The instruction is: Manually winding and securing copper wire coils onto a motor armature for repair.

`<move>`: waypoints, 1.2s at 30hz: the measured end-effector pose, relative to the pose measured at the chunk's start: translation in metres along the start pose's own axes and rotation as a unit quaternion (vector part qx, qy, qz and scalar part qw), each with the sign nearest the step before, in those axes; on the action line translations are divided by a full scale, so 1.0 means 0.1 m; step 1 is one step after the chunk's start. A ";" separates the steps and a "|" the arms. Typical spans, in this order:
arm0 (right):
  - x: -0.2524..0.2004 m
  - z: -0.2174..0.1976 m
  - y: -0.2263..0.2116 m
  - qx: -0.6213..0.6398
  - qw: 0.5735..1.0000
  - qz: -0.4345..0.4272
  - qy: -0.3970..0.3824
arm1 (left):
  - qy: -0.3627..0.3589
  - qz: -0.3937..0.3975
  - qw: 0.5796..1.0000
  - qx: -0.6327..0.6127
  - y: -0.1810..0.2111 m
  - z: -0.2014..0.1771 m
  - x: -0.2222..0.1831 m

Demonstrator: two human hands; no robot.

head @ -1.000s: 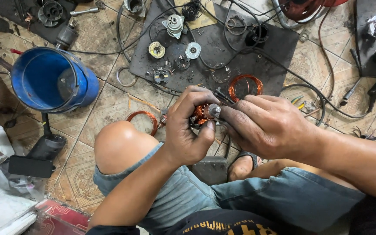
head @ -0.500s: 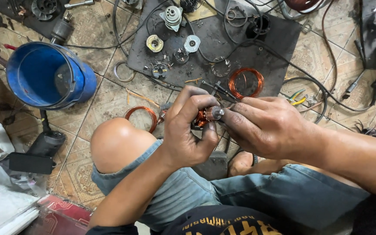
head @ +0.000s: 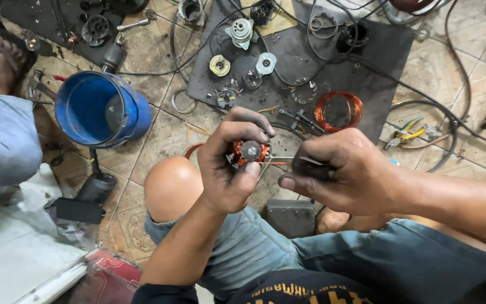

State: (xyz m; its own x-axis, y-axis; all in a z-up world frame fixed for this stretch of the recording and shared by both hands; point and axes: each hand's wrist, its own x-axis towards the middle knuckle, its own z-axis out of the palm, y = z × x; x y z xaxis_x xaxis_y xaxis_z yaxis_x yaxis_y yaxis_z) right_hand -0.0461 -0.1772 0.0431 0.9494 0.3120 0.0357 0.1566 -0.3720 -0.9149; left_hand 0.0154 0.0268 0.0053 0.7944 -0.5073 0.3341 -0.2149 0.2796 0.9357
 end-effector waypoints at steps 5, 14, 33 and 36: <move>0.07 -0.01 0.00 -0.032 0.994 -0.090 0.062 | -0.011 -0.003 1.000 -0.006 0.06 0.01 -0.01; 0.11 -0.08 0.04 -0.046 0.979 -0.184 0.067 | -0.028 -0.032 0.998 -0.046 0.08 0.05 0.01; -0.57 0.89 2.44 -0.243 0.863 0.283 -0.340 | 0.222 -0.036 0.974 0.016 -0.28 -0.15 0.16; -0.95 1.69 3.30 -0.227 0.871 0.269 -0.344 | 0.205 -0.043 0.978 0.026 -0.21 -0.10 0.15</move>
State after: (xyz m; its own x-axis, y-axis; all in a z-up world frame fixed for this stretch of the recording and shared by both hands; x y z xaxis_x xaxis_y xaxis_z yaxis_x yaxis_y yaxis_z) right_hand -0.1310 -0.1819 -0.3304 0.5559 0.3777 -0.7405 -0.0195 -0.8846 -0.4659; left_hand 0.0375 0.0214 -0.0104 0.9692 -0.1552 0.1911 -0.1581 0.2027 0.9664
